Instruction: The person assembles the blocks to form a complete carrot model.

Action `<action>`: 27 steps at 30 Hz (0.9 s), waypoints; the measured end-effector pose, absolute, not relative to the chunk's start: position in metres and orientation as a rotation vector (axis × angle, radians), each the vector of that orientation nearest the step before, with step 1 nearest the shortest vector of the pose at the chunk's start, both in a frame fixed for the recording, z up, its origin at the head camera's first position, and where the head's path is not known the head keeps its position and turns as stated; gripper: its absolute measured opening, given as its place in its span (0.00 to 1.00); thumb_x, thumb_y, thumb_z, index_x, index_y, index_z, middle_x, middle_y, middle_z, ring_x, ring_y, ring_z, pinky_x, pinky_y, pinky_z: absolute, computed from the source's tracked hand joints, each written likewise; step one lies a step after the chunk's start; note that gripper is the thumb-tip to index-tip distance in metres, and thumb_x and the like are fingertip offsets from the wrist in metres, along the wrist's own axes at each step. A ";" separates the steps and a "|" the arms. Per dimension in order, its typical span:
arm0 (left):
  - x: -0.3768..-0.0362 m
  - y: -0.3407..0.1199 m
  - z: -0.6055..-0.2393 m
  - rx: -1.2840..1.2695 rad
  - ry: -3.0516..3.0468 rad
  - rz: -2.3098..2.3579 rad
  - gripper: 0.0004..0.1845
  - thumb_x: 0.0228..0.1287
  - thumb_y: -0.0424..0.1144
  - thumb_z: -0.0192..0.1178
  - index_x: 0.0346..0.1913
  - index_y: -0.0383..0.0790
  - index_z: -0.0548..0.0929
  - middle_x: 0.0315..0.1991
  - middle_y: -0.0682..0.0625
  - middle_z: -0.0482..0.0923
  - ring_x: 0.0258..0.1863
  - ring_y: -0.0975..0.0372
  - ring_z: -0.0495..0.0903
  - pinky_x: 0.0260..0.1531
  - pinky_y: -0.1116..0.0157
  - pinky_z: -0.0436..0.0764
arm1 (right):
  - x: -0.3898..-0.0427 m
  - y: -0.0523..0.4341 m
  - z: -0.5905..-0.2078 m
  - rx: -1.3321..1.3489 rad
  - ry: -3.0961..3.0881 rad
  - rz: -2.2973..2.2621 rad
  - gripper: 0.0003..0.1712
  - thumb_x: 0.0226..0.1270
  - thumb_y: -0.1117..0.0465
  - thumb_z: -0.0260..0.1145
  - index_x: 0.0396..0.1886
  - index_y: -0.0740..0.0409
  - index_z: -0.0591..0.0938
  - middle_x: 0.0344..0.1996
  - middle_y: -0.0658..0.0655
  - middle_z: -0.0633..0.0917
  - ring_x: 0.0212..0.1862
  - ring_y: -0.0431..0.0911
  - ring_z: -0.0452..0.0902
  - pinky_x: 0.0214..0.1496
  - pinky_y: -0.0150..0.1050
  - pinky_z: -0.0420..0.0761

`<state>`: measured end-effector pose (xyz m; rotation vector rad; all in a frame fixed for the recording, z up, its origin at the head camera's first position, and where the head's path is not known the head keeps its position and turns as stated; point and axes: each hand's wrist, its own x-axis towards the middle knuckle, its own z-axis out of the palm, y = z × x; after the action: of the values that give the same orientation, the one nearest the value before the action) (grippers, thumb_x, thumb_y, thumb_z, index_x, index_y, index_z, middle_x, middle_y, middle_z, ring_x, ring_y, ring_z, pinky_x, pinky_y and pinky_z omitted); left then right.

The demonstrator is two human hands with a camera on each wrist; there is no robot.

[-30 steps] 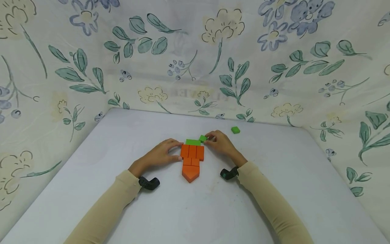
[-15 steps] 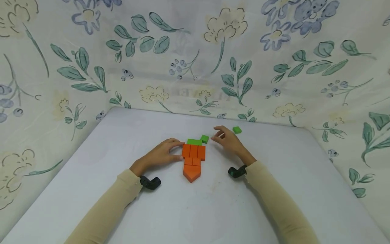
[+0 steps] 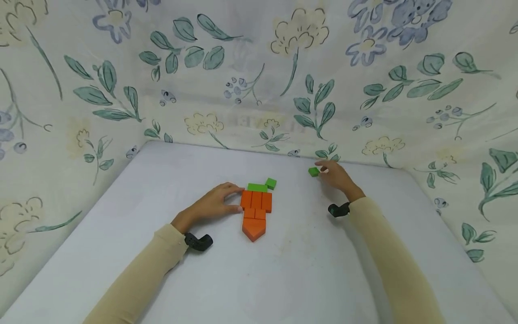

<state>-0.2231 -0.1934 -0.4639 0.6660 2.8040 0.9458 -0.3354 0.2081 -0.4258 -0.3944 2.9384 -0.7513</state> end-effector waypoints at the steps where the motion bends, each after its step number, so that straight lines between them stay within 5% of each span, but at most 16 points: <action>1: -0.223 -0.194 -0.465 0.660 2.800 0.947 0.36 0.63 0.57 0.67 0.72 0.51 0.71 0.70 0.48 0.70 0.71 0.52 0.66 0.71 0.46 0.68 | -0.337 0.210 -0.427 -0.416 2.911 -0.705 0.27 0.76 0.65 0.55 0.73 0.60 0.69 0.61 0.69 0.76 0.62 0.62 0.72 0.64 0.59 0.74; 10: -0.223 -0.194 -0.465 0.728 2.816 0.925 0.37 0.62 0.58 0.67 0.72 0.49 0.72 0.67 0.48 0.72 0.70 0.53 0.69 0.71 0.48 0.69 | -0.338 0.218 -0.426 -0.389 2.832 -0.685 0.21 0.76 0.61 0.58 0.64 0.63 0.74 0.58 0.66 0.78 0.59 0.60 0.74 0.61 0.57 0.76; 27: -0.224 -0.194 -0.464 0.712 2.817 0.924 0.37 0.62 0.58 0.67 0.72 0.50 0.72 0.68 0.48 0.71 0.70 0.53 0.68 0.70 0.47 0.68 | -0.342 0.222 -0.434 -0.288 2.823 -0.779 0.23 0.75 0.53 0.60 0.63 0.61 0.76 0.60 0.64 0.78 0.61 0.59 0.73 0.62 0.55 0.77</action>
<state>-0.2239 -0.1945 -0.4640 0.7125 2.8168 0.9237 -0.3421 0.2219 -0.4343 -0.2877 2.8231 -0.7790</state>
